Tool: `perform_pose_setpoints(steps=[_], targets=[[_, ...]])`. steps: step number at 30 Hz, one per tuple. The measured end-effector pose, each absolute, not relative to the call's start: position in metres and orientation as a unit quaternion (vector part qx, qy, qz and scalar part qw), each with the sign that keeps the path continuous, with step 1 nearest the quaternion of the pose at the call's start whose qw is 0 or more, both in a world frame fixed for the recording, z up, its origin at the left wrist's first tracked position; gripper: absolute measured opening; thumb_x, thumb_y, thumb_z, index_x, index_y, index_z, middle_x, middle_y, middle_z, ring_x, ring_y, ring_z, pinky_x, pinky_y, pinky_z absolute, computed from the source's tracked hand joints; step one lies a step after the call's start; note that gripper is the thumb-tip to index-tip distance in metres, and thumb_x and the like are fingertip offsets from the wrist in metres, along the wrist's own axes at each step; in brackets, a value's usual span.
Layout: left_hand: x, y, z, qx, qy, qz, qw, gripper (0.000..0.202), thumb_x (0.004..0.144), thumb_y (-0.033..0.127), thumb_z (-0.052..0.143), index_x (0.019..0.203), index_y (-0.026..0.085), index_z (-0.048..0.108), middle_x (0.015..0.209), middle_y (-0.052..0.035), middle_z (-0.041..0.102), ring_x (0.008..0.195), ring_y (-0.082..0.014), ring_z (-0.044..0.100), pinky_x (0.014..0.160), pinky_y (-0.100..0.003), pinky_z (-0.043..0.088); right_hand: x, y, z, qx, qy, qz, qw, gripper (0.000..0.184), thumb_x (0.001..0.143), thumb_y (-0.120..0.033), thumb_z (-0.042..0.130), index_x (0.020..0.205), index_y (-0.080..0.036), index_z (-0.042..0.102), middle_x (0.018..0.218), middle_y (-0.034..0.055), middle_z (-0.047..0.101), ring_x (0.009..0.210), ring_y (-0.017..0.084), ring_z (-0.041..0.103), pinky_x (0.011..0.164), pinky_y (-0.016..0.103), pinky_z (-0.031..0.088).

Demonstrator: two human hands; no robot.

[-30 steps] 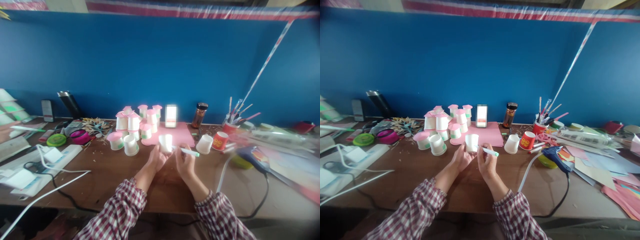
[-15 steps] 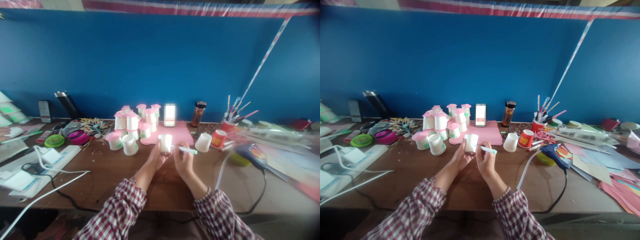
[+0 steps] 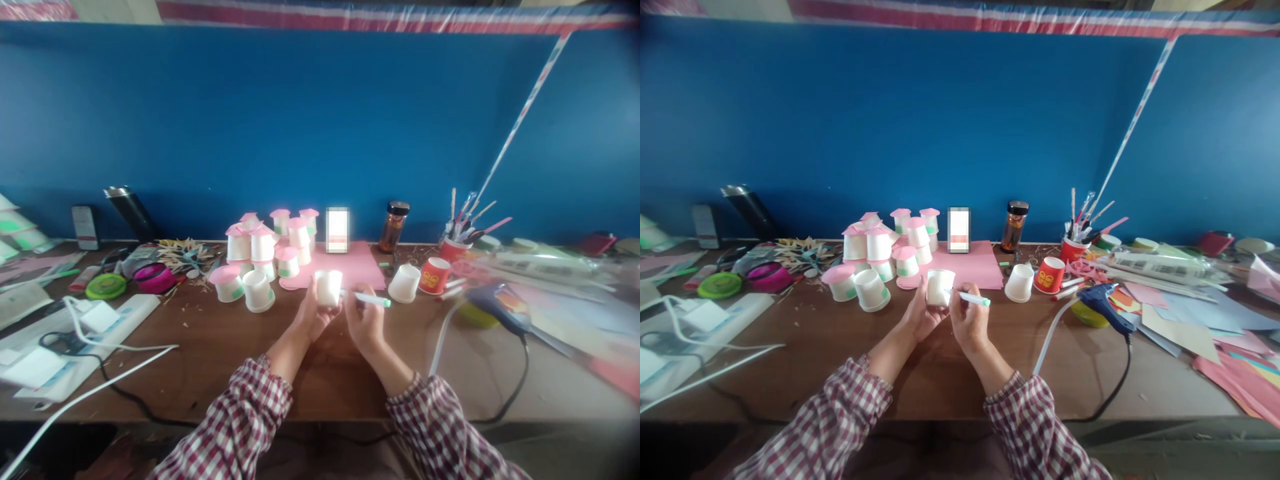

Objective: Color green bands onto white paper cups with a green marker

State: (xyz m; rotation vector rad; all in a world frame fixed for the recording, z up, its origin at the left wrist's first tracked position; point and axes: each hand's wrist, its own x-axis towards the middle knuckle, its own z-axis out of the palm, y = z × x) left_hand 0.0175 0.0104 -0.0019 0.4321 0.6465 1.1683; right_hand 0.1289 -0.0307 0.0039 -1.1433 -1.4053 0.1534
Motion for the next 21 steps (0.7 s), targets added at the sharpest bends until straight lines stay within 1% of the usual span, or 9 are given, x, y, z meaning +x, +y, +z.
perform_pose_setpoints(steps=[4, 7, 10, 14, 17, 21], targets=[[0.018, 0.008, 0.002, 0.229, 0.297, 0.532, 0.759, 0.044, 0.081, 0.052, 0.057, 0.098, 0.012, 0.061, 0.08, -0.0067, 0.063, 0.067, -0.0137, 0.06, 0.064, -0.027, 0.051, 0.129, -0.03, 0.003, -0.496, -0.61, 0.072, 0.614, 0.012, 0.088, -0.024, 0.05, 0.08, -0.017, 0.056, 0.066, -0.0011, 0.057, 0.051, 0.01, 0.051, 0.049, 0.02, 0.042], [0.018, 0.01, -0.002, 0.238, 0.293, 0.53, 0.759, 0.045, 0.081, 0.053, 0.056, 0.102, 0.013, 0.061, 0.084, -0.0077, 0.064, 0.07, -0.0145, 0.06, 0.064, -0.027, 0.051, 0.129, -0.031, 0.004, -0.496, -0.608, 0.079, 0.615, 0.012, 0.088, -0.024, 0.05, 0.079, -0.018, 0.055, 0.067, -0.0005, 0.058, 0.052, 0.01, 0.052, 0.049, 0.02, 0.042], [0.019, 0.012, -0.008, 0.248, 0.29, 0.534, 0.755, 0.044, 0.082, 0.053, 0.055, 0.102, 0.013, 0.061, 0.087, -0.0092, 0.065, 0.073, -0.0155, 0.061, 0.062, -0.026, 0.051, 0.128, -0.031, 0.005, -0.497, -0.609, 0.074, 0.614, 0.013, 0.088, -0.024, 0.049, 0.079, -0.017, 0.055, 0.067, -0.0007, 0.058, 0.051, 0.01, 0.051, 0.048, 0.02, 0.042], [0.019, 0.012, -0.013, 0.264, 0.284, 0.537, 0.749, 0.047, 0.081, 0.055, 0.056, 0.103, 0.013, 0.061, 0.091, -0.0105, 0.066, 0.076, -0.017, 0.062, 0.066, -0.029, 0.052, 0.128, -0.032, 0.006, -0.501, -0.612, 0.072, 0.607, 0.014, 0.088, -0.025, 0.048, 0.078, -0.017, 0.055, 0.065, -0.001, 0.057, 0.051, 0.01, 0.051, 0.048, 0.02, 0.042], [0.019, 0.011, -0.012, 0.267, 0.283, 0.537, 0.749, 0.049, 0.079, 0.056, 0.057, 0.103, 0.012, 0.061, 0.089, -0.0107, 0.066, 0.076, -0.0178, 0.061, 0.068, -0.031, 0.052, 0.128, -0.032, 0.005, -0.505, -0.616, 0.077, 0.6, 0.015, 0.088, -0.027, 0.048, 0.078, -0.018, 0.055, 0.064, -0.0013, 0.057, 0.049, 0.01, 0.05, 0.048, 0.02, 0.041], [0.019, 0.01, -0.01, 0.27, 0.28, 0.543, 0.744, 0.05, 0.079, 0.056, 0.056, 0.101, 0.012, 0.062, 0.083, -0.0098, 0.064, 0.073, -0.0174, 0.061, 0.067, -0.031, 0.052, 0.128, -0.032, 0.003, -0.504, -0.621, 0.081, 0.594, 0.015, 0.088, -0.027, 0.049, 0.078, -0.018, 0.056, 0.063, -0.0015, 0.057, 0.048, 0.01, 0.049, 0.047, 0.02, 0.041]])
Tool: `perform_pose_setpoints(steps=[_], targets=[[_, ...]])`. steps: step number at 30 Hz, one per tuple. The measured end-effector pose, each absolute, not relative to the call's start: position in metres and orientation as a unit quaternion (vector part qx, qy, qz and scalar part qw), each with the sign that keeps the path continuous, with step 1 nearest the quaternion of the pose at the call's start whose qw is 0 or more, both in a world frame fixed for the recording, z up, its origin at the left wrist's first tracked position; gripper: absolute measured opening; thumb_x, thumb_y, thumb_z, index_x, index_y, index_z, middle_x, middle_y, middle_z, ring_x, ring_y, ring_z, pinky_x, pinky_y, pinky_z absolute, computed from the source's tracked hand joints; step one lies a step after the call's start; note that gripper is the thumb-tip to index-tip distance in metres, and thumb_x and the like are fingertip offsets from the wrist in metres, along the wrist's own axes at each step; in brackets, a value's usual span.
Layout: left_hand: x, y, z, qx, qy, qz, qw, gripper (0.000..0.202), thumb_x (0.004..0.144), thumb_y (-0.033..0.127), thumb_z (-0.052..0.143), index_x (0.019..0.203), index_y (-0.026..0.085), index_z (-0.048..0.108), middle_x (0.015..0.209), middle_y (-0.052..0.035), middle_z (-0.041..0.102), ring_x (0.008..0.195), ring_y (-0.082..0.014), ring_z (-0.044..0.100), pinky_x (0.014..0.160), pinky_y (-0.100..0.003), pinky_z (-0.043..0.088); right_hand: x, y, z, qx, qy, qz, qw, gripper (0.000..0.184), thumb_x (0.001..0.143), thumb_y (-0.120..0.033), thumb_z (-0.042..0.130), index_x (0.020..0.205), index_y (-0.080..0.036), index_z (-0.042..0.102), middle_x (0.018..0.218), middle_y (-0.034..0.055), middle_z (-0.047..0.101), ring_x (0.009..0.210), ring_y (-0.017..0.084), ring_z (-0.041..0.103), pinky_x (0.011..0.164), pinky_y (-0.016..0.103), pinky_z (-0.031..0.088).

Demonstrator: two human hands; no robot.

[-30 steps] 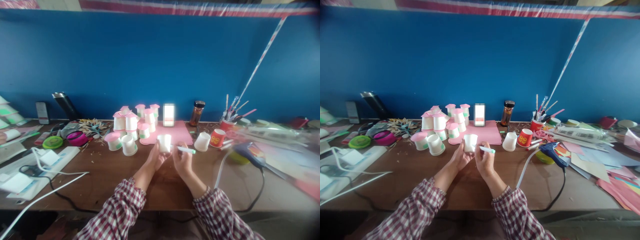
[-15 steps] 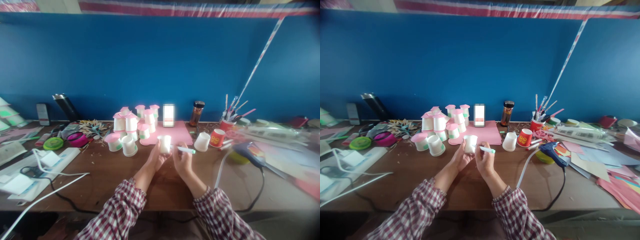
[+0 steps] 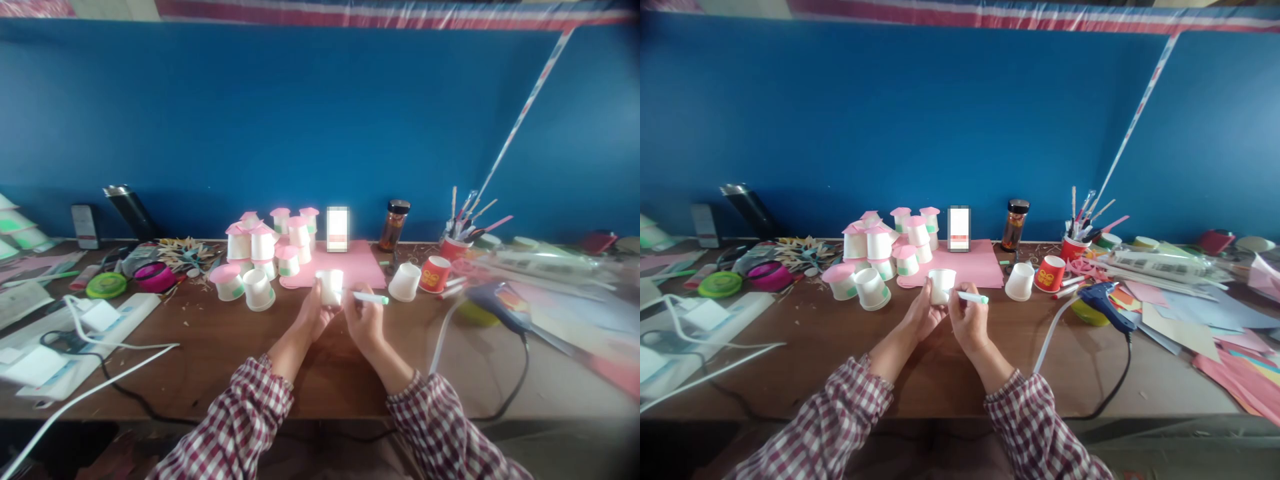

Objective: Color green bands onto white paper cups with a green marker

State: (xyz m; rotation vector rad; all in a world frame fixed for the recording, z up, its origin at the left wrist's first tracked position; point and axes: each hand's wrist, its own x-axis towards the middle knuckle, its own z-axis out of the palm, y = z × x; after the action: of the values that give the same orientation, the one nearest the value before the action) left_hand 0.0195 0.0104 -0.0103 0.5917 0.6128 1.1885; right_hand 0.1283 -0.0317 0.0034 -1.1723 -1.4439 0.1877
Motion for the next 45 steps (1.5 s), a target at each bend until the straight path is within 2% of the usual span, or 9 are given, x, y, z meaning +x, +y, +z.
perform_pose_setpoints(steps=[6, 16, 30, 39, 45], targets=[[0.0193, 0.0075, -0.0088, 0.284, 0.262, 0.556, 0.736, 0.051, 0.078, 0.058, 0.056, 0.099, 0.012, 0.061, 0.088, -0.0099, 0.065, 0.08, -0.0183, 0.062, 0.072, -0.031, 0.052, 0.1273, -0.0321, 0.0025, -0.503, -0.633, 0.078, 0.583, 0.015, 0.088, -0.027, 0.049, 0.079, -0.017, 0.056, 0.063, -0.0014, 0.057, 0.048, 0.01, 0.05, 0.049, 0.02, 0.041], [0.021, 0.0105, -0.011, 0.264, 0.29, 0.549, 0.738, 0.053, 0.076, 0.062, 0.056, 0.096, 0.013, 0.061, 0.084, -0.0086, 0.066, 0.075, -0.0177, 0.062, 0.074, -0.034, 0.052, 0.1273, -0.031, -0.0005, -0.509, -0.641, 0.074, 0.57, 0.017, 0.089, -0.03, 0.05, 0.081, -0.017, 0.057, 0.062, -0.0014, 0.057, 0.05, 0.011, 0.052, 0.051, 0.021, 0.042], [0.0182, 0.0081, -0.0131, 0.296, 0.279, 0.546, 0.732, 0.054, 0.072, 0.063, 0.058, 0.093, 0.013, 0.062, 0.08, -0.0073, 0.064, 0.081, -0.0199, 0.062, 0.076, -0.034, 0.048, 0.129, -0.0299, -0.0001, -0.515, -0.636, 0.042, 0.573, 0.015, 0.089, -0.029, 0.049, 0.082, -0.018, 0.057, 0.067, 0.0001, 0.059, 0.053, 0.012, 0.053, 0.054, 0.023, 0.045], [0.0172, 0.0076, -0.0104, 0.303, 0.282, 0.545, 0.729, 0.056, 0.073, 0.064, 0.057, 0.093, 0.012, 0.062, 0.08, -0.0074, 0.063, 0.077, -0.0184, 0.06, 0.073, -0.032, 0.048, 0.1302, -0.0283, -0.003, -0.518, -0.624, 0.051, 0.583, 0.012, 0.087, -0.027, 0.051, 0.084, -0.017, 0.058, 0.07, 0.0014, 0.061, 0.056, 0.013, 0.057, 0.054, 0.023, 0.046], [0.018, 0.0097, -0.0131, 0.296, 0.291, 0.547, 0.727, 0.054, 0.074, 0.063, 0.058, 0.096, 0.014, 0.062, 0.084, -0.007, 0.063, 0.082, -0.0191, 0.061, 0.073, -0.031, 0.049, 0.1297, -0.0289, -0.002, -0.513, -0.615, 0.067, 0.595, 0.012, 0.087, -0.028, 0.052, 0.083, -0.018, 0.057, 0.069, 0.0015, 0.062, 0.055, 0.013, 0.058, 0.054, 0.024, 0.048]])
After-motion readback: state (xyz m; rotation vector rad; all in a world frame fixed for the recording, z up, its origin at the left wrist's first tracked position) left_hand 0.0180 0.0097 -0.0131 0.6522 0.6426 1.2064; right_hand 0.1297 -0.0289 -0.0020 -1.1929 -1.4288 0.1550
